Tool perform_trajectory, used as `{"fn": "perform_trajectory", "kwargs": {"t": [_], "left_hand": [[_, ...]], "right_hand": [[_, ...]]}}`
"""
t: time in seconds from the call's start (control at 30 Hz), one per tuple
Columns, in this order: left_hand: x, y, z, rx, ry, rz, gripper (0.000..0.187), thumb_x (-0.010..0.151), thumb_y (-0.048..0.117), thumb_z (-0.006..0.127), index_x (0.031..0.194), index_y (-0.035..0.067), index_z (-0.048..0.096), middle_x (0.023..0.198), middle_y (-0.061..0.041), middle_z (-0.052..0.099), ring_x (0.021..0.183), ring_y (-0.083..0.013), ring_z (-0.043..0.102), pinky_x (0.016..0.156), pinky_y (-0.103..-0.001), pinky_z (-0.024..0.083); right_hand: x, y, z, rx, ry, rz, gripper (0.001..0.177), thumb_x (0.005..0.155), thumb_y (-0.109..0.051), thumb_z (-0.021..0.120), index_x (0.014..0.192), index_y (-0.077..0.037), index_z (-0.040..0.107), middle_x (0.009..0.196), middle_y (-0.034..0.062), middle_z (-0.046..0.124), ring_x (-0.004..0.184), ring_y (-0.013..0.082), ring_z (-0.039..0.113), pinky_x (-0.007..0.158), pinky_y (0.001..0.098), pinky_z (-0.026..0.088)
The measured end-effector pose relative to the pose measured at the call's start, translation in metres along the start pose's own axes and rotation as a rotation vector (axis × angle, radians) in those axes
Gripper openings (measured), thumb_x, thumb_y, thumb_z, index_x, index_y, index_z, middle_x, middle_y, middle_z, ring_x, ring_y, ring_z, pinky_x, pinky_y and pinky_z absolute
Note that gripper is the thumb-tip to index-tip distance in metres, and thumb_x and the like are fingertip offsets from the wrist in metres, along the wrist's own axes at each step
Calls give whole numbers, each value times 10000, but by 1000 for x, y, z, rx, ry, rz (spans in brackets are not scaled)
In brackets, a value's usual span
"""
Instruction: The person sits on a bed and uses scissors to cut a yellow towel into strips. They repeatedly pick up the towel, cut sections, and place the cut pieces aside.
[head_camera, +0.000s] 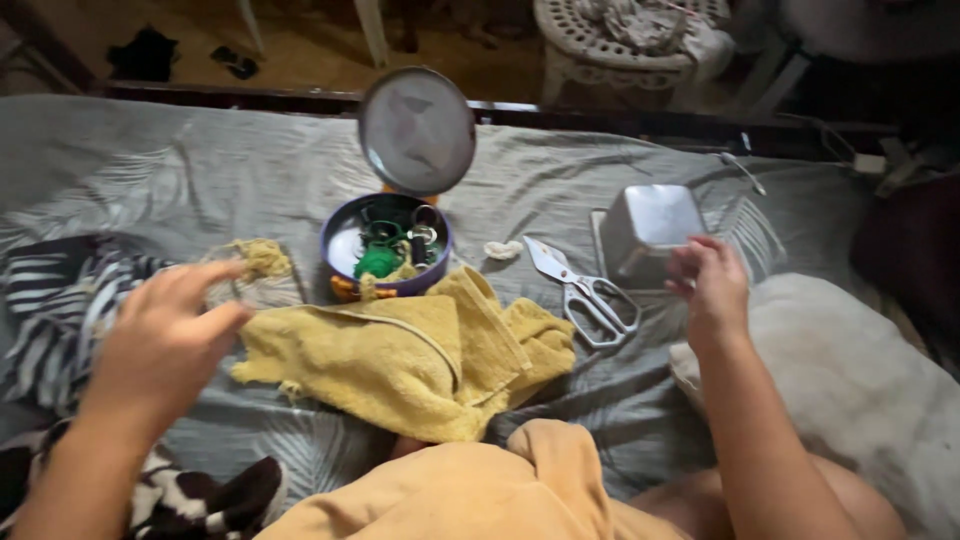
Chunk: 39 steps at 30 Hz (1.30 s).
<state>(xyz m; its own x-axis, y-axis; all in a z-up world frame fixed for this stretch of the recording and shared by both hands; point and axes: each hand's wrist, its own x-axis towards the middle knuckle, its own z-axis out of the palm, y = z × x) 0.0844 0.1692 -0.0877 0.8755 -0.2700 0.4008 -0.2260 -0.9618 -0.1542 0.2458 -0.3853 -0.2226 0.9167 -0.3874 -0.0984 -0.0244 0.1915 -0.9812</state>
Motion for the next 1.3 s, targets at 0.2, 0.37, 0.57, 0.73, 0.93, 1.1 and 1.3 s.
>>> {"fn": "perform_trajectory", "kwargs": {"t": [0.2, 0.37, 0.57, 0.73, 0.93, 1.1, 1.3], "left_hand": [[85, 64, -39, 16, 227, 427, 169, 863, 105, 673, 990, 150, 774, 1341, -51, 630, 1298, -237, 556, 1117, -434, 428], [111, 103, -66, -86, 333, 558, 139, 855, 169, 707, 970, 125, 768, 1299, -57, 616, 1311, -238, 515, 1115, -407, 410], [111, 117, -85, -136, 347, 555, 92, 820, 196, 728, 860, 119, 759, 1293, -36, 606, 1307, -217, 504, 1115, -398, 388], [114, 133, -82, -115, 365, 544, 142, 825, 159, 740, 965, 136, 731, 1341, -35, 599, 1324, -229, 489, 1141, -401, 373], [98, 71, -44, -363, 350, 191, 400, 873, 182, 773, 1258, 100, 698, 1341, -83, 612, 1276, -292, 518, 1104, -457, 379], [29, -47, 74, -659, 180, -482, 297, 916, 205, 709, 1160, 35, 697, 1149, -173, 660, 965, -336, 673, 867, -410, 542], [-83, -100, 260, -624, -128, -954, 377, 820, 311, 805, 1008, -8, 733, 964, -222, 748, 914, -370, 724, 822, -448, 558]], "right_hand": [[-115, -99, 123, -50, -704, -312, 386, 1009, -237, 591, 1318, -13, 649, 1296, 61, 705, 1222, 120, 642, 1021, 278, 503], [-160, -142, 173, -273, -969, -415, 328, 956, -157, 694, 1234, 13, 724, 1102, 47, 767, 1008, 121, 689, 872, 289, 561], [-166, -139, 167, -107, -964, -106, 242, 899, -52, 708, 1128, 19, 740, 954, 49, 779, 876, 98, 731, 826, 256, 606], [-161, -112, 155, -172, -954, -148, 170, 961, -96, 707, 1026, 52, 758, 844, 60, 738, 774, 103, 686, 725, 268, 578], [-144, -81, 121, 1, -747, -1, 206, 1006, -167, 622, 1085, 8, 697, 786, 24, 653, 685, 107, 598, 638, 264, 492], [-128, -47, 102, 403, -712, 212, 182, 1104, -179, 578, 1176, -24, 639, 714, -69, 448, 633, 76, 459, 632, 285, 434], [-133, -6, 113, 257, -681, 275, 167, 1029, -160, 538, 1119, -47, 622, 746, -9, 487, 688, 120, 498, 678, 336, 457]]}}
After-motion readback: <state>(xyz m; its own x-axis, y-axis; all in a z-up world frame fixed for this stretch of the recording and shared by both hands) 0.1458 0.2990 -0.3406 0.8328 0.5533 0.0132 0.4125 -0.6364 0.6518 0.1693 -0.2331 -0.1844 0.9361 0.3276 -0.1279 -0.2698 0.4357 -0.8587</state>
